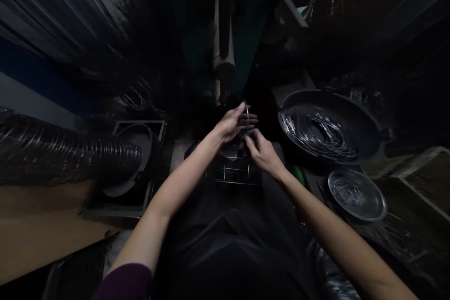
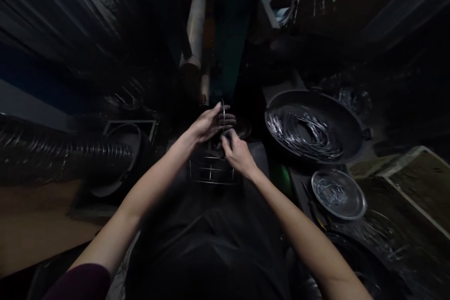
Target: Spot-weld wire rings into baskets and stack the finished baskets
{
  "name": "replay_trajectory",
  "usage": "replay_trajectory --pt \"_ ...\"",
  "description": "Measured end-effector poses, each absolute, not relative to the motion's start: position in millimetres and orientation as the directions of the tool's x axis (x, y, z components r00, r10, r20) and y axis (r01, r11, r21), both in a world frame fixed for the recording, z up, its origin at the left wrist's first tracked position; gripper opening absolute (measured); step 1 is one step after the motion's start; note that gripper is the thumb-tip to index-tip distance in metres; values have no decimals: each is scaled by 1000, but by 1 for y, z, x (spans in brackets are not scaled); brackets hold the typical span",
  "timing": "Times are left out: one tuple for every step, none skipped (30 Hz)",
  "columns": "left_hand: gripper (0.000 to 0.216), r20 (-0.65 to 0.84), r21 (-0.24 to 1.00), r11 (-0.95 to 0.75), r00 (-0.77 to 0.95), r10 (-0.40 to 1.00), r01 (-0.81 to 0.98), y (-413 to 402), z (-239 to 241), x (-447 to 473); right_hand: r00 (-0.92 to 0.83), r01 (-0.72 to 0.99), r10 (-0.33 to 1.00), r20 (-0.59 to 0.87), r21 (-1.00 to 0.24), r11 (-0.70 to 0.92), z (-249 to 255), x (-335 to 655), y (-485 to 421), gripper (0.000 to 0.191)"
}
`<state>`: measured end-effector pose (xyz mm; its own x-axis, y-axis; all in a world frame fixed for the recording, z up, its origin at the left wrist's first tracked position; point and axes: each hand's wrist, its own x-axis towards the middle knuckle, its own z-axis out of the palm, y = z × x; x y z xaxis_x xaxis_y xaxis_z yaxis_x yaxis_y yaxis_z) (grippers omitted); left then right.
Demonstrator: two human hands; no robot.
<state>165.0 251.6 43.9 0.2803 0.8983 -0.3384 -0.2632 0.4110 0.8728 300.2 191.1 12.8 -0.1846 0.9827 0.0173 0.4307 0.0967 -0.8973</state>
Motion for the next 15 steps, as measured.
replay_trajectory --pt "47 -272 936 314 243 931 -159 236 38 153 -147 374 989 -18 -927 39 13 297 199 15" --pt "53 -181 981 192 213 960 -31 217 32 140 -115 289 991 -68 -957 -32 13 294 207 17" --pt "59 -70 992 46 215 974 115 196 25 127 -100 188 987 -125 -977 -105 13 292 214 20" --pt "71 -1 964 -70 269 963 255 175 16 114 -108 88 977 -183 -981 -174 12 290 218 25" --pt "86 35 915 -169 345 938 367 155 7 104 -129 6 964 -233 -972 -234 11 288 221 31" --pt "90 86 853 -259 367 926 453 138 -4 97 -150 -50 953 -265 -960 -275 9 287 222 37" --pt "88 143 795 -322 357 923 514 126 -16 93 -162 -75 946 -281 -952 -296 8 284 221 40" --pt "84 210 753 -362 321 923 550 118 -28 93 -166 -76 943 -287 -950 -302 8 282 220 40" --pt "79 281 726 -389 271 921 567 115 -38 95 -162 -62 944 -287 -952 -300 8 279 219 38" --pt "76 344 716 -408 222 912 567 117 -46 97 -151 -42 947 -283 -956 -292 9 276 218 36" --pt "76 392 715 -425 184 901 555 123 -52 100 -140 -24 952 -272 -960 -278 10 273 220 34" --pt "78 423 719 -440 163 891 539 131 -55 102 -133 -15 957 -258 -965 -262 13 269 223 33" --pt "79 441 721 -453 157 884 524 142 -55 103 -132 -15 961 -244 -969 -248 16 266 229 31" --pt "79 454 723 -465 156 877 512 152 -53 102 -134 -21 964 -230 -972 -234 19 264 236 30" --pt "80 465 724 -475 155 872 500 163 -48 101 -137 -28 967 -217 -974 -223 23 261 245 28"
